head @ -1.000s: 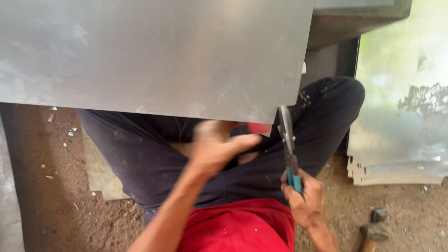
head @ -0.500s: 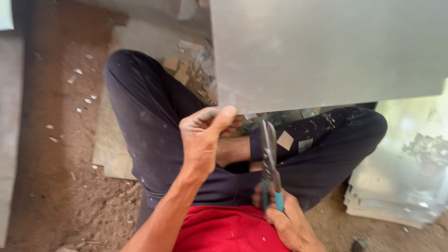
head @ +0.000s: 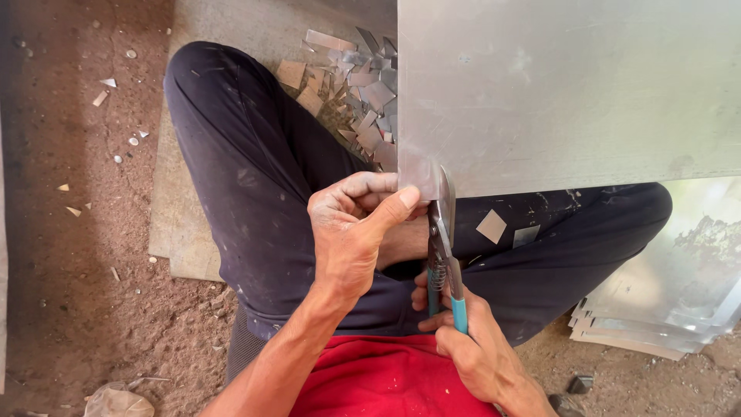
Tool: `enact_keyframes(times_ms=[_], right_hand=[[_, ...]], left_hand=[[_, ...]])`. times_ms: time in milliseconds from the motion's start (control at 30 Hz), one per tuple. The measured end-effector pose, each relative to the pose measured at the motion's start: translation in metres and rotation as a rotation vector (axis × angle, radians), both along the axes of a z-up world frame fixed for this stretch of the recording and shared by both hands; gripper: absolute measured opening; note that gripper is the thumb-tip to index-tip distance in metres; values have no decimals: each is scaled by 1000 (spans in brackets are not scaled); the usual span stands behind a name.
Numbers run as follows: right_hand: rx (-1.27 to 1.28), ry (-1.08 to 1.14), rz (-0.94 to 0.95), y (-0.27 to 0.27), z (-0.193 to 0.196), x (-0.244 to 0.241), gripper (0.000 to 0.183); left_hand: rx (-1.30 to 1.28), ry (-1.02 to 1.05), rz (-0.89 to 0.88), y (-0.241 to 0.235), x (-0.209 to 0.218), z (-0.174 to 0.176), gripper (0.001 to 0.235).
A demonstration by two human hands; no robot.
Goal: The person uses snips to cut several rectangular metal sheets into smaller pieces while sitting on the ground.
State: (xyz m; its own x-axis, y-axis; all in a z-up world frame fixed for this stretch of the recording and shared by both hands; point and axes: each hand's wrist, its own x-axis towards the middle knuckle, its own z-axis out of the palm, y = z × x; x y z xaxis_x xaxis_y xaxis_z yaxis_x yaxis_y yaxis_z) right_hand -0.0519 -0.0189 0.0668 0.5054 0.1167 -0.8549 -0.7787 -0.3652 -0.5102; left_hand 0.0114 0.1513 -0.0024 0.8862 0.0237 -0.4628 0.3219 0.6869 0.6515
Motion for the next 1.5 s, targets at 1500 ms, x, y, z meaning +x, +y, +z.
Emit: enact_keyframes(times_ms=[1500], right_hand=[[-198, -251, -720, -91, -23, -95, 24]], left_hand=[[72, -100, -549, -212, -15, 6, 21]])
